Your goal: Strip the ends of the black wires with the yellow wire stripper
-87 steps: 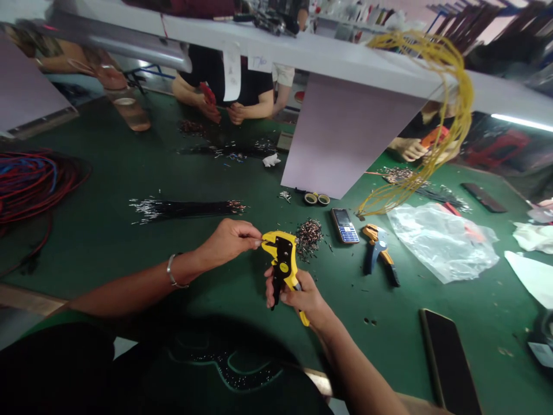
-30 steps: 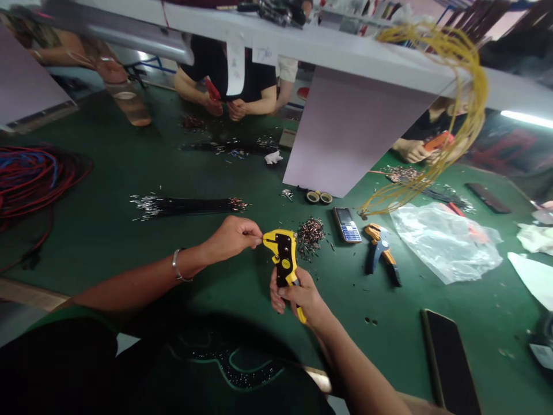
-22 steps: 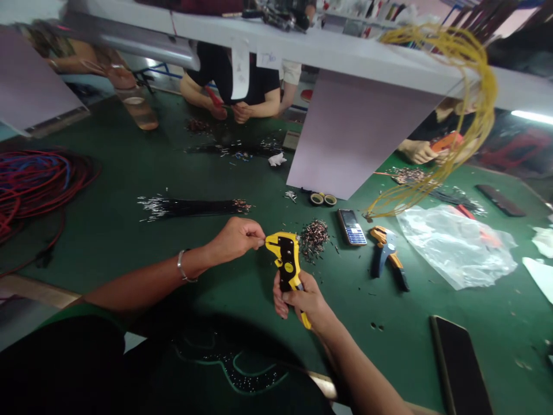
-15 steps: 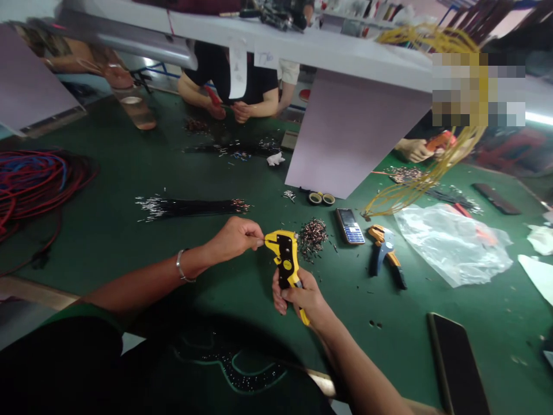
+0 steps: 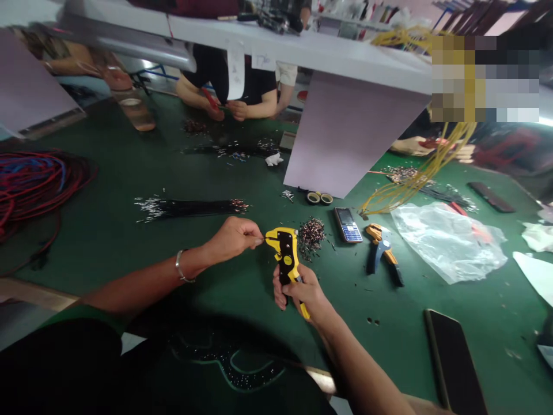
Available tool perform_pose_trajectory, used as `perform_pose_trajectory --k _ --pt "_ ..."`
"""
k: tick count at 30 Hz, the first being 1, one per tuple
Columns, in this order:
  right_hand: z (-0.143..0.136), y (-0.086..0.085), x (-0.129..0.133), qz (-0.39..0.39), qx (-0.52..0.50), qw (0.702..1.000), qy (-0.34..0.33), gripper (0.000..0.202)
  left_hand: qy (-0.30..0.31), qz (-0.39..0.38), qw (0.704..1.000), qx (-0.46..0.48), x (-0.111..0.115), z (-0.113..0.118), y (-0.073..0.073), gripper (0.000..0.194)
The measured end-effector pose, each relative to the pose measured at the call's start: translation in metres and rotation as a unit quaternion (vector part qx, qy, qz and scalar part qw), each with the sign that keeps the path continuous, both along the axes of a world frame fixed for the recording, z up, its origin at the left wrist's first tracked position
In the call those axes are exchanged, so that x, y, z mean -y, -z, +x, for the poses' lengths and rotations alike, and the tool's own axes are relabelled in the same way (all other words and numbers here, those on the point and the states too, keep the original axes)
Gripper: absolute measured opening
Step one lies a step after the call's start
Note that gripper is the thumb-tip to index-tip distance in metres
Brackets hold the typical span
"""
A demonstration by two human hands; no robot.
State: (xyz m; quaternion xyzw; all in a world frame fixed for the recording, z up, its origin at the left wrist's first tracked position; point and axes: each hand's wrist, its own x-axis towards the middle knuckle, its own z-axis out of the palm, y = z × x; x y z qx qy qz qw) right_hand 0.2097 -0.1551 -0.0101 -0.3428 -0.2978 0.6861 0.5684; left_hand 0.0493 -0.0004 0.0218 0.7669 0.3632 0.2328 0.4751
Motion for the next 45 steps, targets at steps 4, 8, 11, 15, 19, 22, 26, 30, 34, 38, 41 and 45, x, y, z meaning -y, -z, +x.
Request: perform_pose_trajectory --k 4,8,11,15,19,22,26,30,34,38,41,45 --pt "0.016 -0.019 0.003 0.029 0.008 0.999 0.043 0.023 -0.04 -0.045 0.998 0.008 -0.007 -0.001 -0.004 0.008" --pt "0.022 -0.022 0.001 0.039 0.032 0.995 0.088 0.028 -0.038 -0.144 0.987 0.055 -0.001 0.002 -0.012 0.005" --pt "0.017 -0.013 -0.002 0.038 0.031 0.997 0.052 0.033 -0.041 -0.193 0.978 0.063 0.006 0.002 -0.017 0.006" --pt "0.009 0.0 -0.003 0.036 0.025 0.999 0.021 0.041 -0.04 -0.197 0.978 0.056 0.009 0.001 -0.018 0.005" --pt "0.008 0.009 -0.004 0.035 0.038 0.999 0.007 0.044 -0.051 -0.183 0.98 0.058 0.009 0.001 -0.017 0.005" --pt "0.008 0.012 -0.005 0.034 0.048 0.998 0.002 0.043 -0.061 -0.17 0.982 0.049 0.01 0.002 -0.016 0.008" --pt "0.006 0.01 -0.005 0.031 0.048 0.998 -0.014 0.043 -0.066 -0.12 0.989 0.05 0.008 0.002 -0.012 0.01" --pt "0.003 0.002 -0.004 0.027 0.012 0.999 -0.021 0.042 -0.059 -0.114 0.99 0.059 0.005 0.001 -0.01 0.008" --pt "0.002 -0.005 -0.002 0.034 -0.015 0.999 -0.036 0.04 -0.047 -0.137 0.983 0.112 0.004 0.002 -0.009 0.005" --pt "0.001 -0.006 -0.002 0.042 -0.022 0.997 -0.057 0.041 -0.039 -0.164 0.976 0.141 0.004 0.003 -0.008 0.008" --pt "0.0 -0.006 -0.002 0.046 -0.025 0.996 -0.068 0.042 -0.032 -0.183 0.972 0.146 0.004 0.003 -0.005 0.008" --pt "0.0 -0.005 -0.001 0.045 -0.03 0.995 -0.079 0.043 -0.018 -0.193 0.97 0.144 0.006 0.003 0.0 0.009"
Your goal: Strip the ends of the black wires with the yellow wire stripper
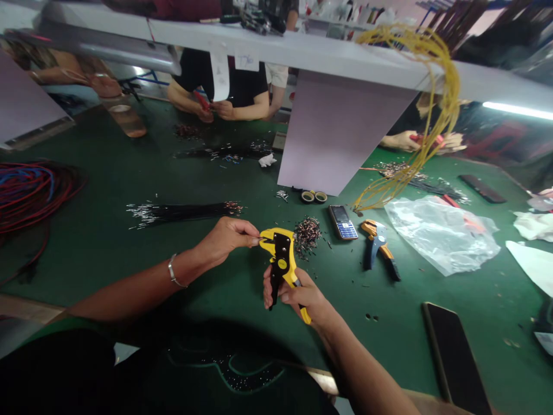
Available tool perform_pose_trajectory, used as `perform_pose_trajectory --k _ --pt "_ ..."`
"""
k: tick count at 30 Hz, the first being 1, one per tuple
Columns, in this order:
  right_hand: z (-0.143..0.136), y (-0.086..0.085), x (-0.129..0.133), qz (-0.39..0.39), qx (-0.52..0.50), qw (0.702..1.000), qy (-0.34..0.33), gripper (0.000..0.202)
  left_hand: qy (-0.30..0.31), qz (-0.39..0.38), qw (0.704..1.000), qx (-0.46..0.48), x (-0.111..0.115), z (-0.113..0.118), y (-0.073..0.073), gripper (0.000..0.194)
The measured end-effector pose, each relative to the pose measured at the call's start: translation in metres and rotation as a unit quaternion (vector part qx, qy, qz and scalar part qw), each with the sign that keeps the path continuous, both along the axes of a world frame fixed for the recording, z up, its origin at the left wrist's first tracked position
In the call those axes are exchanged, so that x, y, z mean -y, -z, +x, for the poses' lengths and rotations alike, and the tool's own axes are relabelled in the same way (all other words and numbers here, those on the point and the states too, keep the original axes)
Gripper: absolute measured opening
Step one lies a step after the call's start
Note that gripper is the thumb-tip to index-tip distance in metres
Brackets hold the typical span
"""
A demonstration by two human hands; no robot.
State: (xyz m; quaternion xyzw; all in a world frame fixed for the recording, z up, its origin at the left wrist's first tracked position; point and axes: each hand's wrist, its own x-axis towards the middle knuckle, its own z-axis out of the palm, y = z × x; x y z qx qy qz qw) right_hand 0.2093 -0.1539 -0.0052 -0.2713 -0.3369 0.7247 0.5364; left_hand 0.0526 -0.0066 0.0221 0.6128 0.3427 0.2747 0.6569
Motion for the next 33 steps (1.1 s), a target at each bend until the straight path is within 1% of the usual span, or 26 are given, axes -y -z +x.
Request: perform_pose_trajectory --k 8,13,18,25,28,33 --pt "-0.002 -0.006 0.002 -0.017 -0.007 1.0 0.003 0.04 0.013 -0.03 0.999 -0.003 0.004 0.0 0.0 0.009" --pt "-0.003 -0.002 0.002 -0.014 -0.019 1.0 0.004 0.04 0.025 -0.024 0.999 0.01 0.002 0.0 0.002 0.01" --pt "-0.002 0.001 0.002 -0.014 -0.011 1.0 0.005 0.037 0.023 -0.017 1.0 0.009 0.003 -0.001 0.003 0.009" --pt "-0.002 0.003 0.004 -0.016 0.002 1.0 0.015 0.034 0.027 0.036 0.999 -0.015 0.004 -0.002 -0.001 0.004" --pt "-0.002 0.003 0.004 -0.013 -0.001 1.0 0.012 0.033 0.019 0.059 0.998 -0.032 0.005 -0.002 -0.003 0.001" --pt "-0.002 0.005 0.004 -0.017 0.019 1.0 0.008 0.031 0.031 0.091 0.994 -0.046 0.004 -0.002 -0.004 0.002"
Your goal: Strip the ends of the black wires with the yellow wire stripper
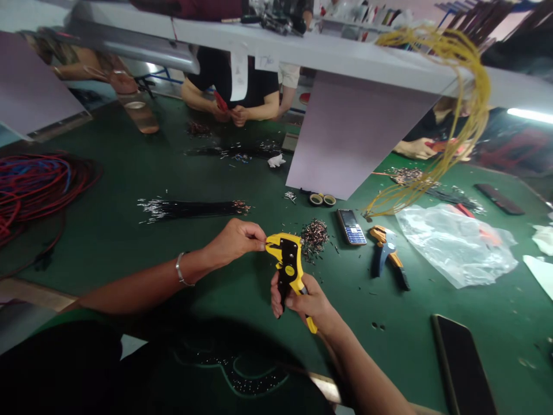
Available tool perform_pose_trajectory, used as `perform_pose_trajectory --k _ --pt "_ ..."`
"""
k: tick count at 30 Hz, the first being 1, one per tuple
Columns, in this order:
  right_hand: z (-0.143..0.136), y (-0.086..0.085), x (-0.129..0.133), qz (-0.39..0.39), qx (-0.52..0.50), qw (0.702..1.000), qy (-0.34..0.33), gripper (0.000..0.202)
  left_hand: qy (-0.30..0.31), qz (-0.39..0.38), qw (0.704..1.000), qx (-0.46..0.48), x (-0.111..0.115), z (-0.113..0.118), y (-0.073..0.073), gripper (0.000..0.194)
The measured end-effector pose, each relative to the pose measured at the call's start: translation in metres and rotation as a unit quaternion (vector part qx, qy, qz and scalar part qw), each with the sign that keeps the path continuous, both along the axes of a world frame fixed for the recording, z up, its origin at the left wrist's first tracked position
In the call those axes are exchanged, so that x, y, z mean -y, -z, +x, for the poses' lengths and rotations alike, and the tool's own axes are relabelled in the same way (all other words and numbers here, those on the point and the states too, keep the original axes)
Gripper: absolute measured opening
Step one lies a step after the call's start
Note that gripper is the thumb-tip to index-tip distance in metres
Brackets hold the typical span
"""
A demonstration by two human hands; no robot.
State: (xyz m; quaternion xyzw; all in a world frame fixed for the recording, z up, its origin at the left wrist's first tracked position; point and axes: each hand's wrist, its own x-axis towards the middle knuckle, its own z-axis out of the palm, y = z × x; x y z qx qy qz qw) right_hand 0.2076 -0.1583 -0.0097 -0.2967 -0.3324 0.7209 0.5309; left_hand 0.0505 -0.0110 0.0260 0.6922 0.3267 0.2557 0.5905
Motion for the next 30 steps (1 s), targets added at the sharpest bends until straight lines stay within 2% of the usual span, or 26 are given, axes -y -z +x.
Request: perform_pose_trajectory --k 8,21,25,30 --pt "-0.0012 0.001 0.0009 -0.007 -0.005 1.0 0.003 0.027 0.004 0.039 0.999 -0.017 -0.0014 -0.0015 -0.0017 0.004" --pt "-0.0019 0.0036 0.0039 -0.022 -0.009 1.0 0.01 0.019 0.002 0.053 0.998 -0.031 -0.0023 -0.0018 -0.002 0.005" --pt "-0.0008 0.0039 0.0033 -0.023 -0.016 1.0 0.01 0.018 0.007 0.008 1.0 -0.011 -0.0037 -0.0016 -0.0009 0.004" --pt "0.0023 -0.0004 0.0008 -0.02 -0.028 0.999 0.013 0.016 0.05 -0.092 0.994 0.017 -0.0074 -0.0028 -0.004 0.028"
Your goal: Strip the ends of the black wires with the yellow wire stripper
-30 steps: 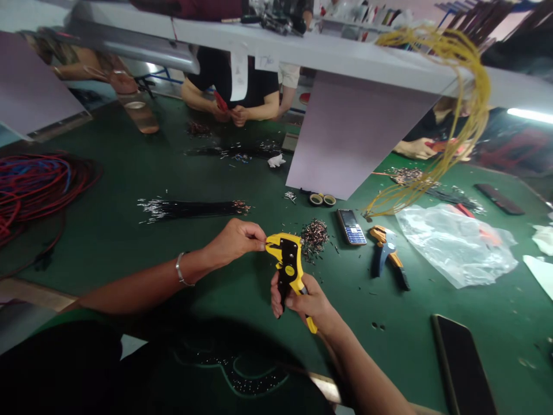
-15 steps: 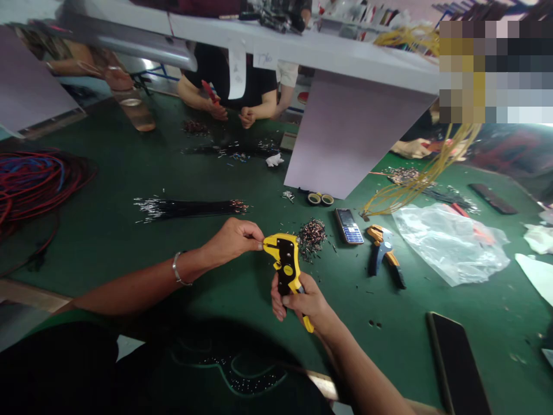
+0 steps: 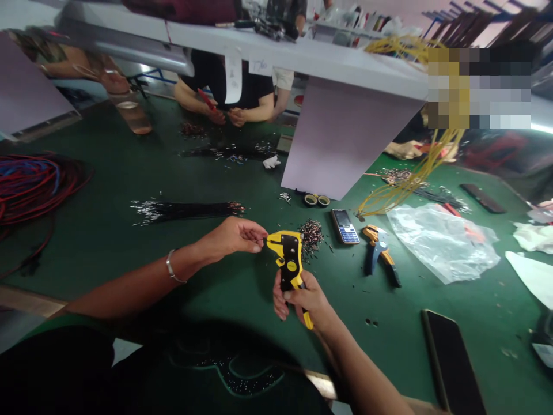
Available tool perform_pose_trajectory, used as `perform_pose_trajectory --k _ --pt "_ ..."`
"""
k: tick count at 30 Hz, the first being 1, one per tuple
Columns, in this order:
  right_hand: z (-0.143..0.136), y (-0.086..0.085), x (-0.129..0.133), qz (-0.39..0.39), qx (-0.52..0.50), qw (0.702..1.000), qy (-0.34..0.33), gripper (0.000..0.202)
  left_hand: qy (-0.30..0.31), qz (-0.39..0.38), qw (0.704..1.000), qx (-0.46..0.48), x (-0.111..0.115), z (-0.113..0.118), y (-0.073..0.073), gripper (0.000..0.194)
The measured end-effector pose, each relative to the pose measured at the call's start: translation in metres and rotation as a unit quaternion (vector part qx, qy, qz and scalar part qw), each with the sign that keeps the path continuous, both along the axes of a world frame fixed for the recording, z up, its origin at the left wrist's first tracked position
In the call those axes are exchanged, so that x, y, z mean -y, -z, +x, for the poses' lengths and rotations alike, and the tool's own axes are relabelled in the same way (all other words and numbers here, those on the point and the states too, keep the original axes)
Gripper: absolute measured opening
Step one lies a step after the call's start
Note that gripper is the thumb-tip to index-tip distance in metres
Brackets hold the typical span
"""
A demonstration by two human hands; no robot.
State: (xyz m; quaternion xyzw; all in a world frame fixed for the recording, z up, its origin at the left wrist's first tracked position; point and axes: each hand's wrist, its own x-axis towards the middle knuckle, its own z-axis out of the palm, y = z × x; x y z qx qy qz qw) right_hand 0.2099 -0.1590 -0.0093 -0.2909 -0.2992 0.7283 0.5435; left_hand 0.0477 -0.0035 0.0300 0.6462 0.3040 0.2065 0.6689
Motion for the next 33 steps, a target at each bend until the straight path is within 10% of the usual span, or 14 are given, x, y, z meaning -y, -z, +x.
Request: perform_pose_trajectory --k 9,22,33 --pt "0.003 -0.012 0.0 0.003 -0.002 1.0 0.026 0.014 0.064 0.053 0.997 0.013 -0.011 -0.007 -0.011 0.067" --pt "0.006 -0.01 -0.002 0.01 -0.03 0.999 0.034 0.017 0.025 -0.251 0.943 0.217 -0.031 -0.004 -0.004 0.067" --pt "0.006 -0.005 -0.003 0.013 -0.018 0.999 0.023 0.015 -0.042 -0.115 0.979 0.162 -0.021 -0.006 -0.005 0.048"
